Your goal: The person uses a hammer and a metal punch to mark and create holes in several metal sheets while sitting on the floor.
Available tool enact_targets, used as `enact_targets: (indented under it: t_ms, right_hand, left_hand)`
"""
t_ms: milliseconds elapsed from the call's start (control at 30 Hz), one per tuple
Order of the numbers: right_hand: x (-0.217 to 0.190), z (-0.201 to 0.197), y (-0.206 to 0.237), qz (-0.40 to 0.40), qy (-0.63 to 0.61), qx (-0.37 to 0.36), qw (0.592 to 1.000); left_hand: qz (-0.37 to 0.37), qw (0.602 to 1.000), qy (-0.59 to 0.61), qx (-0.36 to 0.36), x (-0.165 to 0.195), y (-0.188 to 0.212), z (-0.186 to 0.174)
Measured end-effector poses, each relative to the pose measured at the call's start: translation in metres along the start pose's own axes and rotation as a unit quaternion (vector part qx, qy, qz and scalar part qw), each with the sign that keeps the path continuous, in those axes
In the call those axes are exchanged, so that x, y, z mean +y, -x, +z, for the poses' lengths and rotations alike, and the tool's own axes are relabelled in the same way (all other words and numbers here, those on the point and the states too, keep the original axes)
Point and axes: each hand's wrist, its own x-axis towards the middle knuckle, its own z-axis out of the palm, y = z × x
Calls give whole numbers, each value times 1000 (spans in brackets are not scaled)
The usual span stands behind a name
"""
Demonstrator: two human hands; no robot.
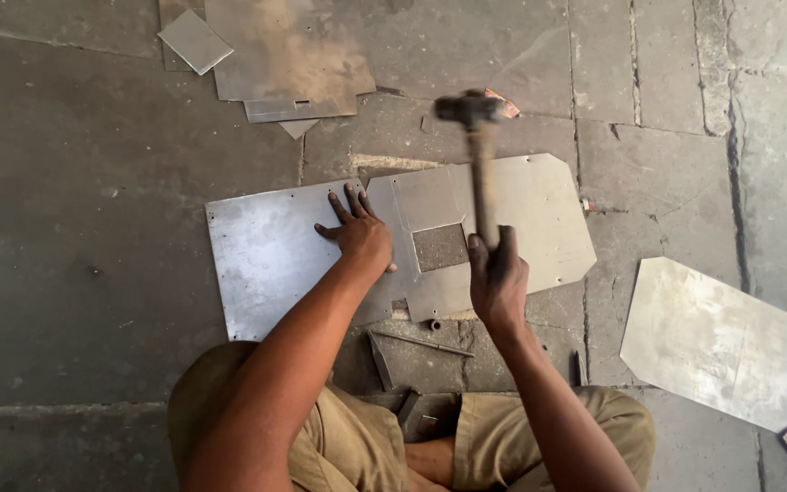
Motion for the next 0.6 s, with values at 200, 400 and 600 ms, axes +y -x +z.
enact_targets:
  t_ms: [200, 400, 600]
  right_hand:
    - [0, 22, -6, 26, 77, -148, 986]
    - [-2, 18, -2, -12, 40, -65, 997]
    - [-14, 15, -6, 137, 140, -193, 961]
  left_hand:
    - [0, 1000, 15, -25, 0, 0, -4]
    - [-5, 1000, 26, -10, -2, 5, -7]
    - [-39, 997, 42, -44, -15, 5, -7]
